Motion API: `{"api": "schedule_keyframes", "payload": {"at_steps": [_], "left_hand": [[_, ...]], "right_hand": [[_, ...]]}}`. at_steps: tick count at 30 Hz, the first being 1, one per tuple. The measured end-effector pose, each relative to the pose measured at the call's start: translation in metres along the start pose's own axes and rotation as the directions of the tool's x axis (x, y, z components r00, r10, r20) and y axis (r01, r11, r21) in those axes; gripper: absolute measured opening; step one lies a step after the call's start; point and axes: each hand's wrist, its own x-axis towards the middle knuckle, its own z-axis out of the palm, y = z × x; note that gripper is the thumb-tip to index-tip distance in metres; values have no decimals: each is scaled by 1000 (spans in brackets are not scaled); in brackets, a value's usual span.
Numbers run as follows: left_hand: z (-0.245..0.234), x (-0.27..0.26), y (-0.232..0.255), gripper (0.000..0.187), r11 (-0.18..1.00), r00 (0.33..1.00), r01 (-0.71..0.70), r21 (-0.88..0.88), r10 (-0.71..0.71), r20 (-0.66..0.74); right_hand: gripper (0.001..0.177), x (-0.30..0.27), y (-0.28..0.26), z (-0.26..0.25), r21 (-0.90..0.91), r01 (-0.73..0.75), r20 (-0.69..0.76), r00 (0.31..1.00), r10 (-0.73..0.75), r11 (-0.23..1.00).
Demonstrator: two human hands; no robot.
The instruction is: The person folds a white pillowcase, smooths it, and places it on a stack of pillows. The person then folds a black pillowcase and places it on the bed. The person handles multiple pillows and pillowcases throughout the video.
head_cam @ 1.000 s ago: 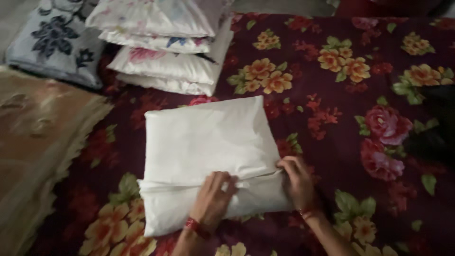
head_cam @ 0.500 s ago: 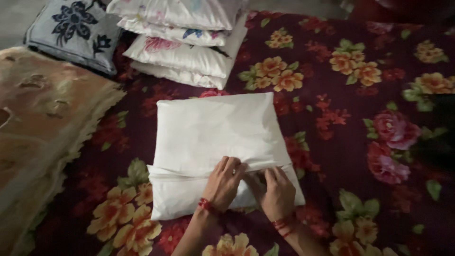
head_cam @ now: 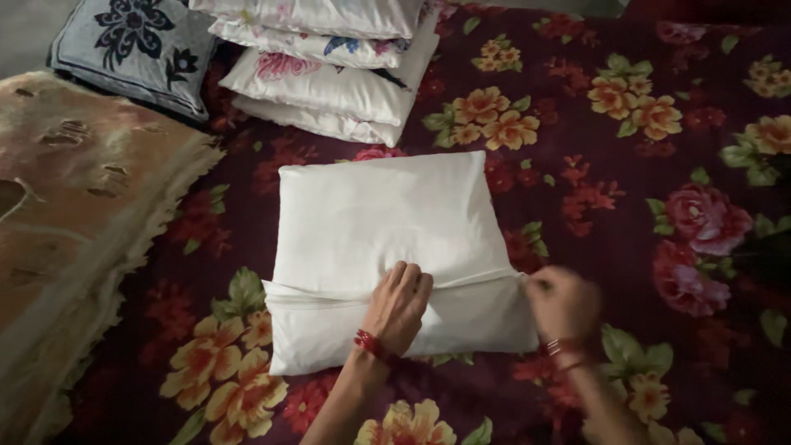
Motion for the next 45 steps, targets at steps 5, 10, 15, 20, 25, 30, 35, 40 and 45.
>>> {"api": "schedule_keyframes", "payload": {"at_steps": [5, 10, 15, 20, 25, 30, 35, 40, 45], "left_hand": [[9, 2, 6, 24, 999, 999, 48, -4, -48, -13], [-3, 11, 9, 23, 992, 990, 125, -17, -123, 72], [22, 26, 18, 10, 1000, 990, 11, -2, -11, 137], [63, 55, 30, 11, 995, 986, -99, -2, 98, 133], [92, 77, 32, 8, 997, 995, -37, -62, 43, 93], [65, 69, 37, 3, 938, 997, 63, -340, -44, 62], [42, 61, 50, 12, 967, 998, -55, -250, 48, -36], [47, 51, 55, 15, 983, 995, -102, -152, 104, 2], [59, 45, 48, 18, 981, 1000, 7, -193, -9, -9]], "right_hand": [[29, 19, 37, 24, 5, -222, 63, 973, 221, 975], [24, 6, 64, 22, 528, -306, 185, 952, 244, 792], [22, -10, 56, 19, 711, -310, 192, 949, 250, 631], [21, -23, 29, 26, 514, -17, -101, 992, 81, 858], [24, -45, -9, 36, 297, 36, -295, 954, 56, 954], [23, -43, -33, 42, 354, 6, -326, 938, 118, 935], [22, -42, -16, 57, 963, -232, 268, 839, 473, -134], [12, -37, -5, 56, 666, 39, -259, 949, 182, 745], [13, -29, -14, 44, 355, 69, -302, 952, 44, 932]]}}
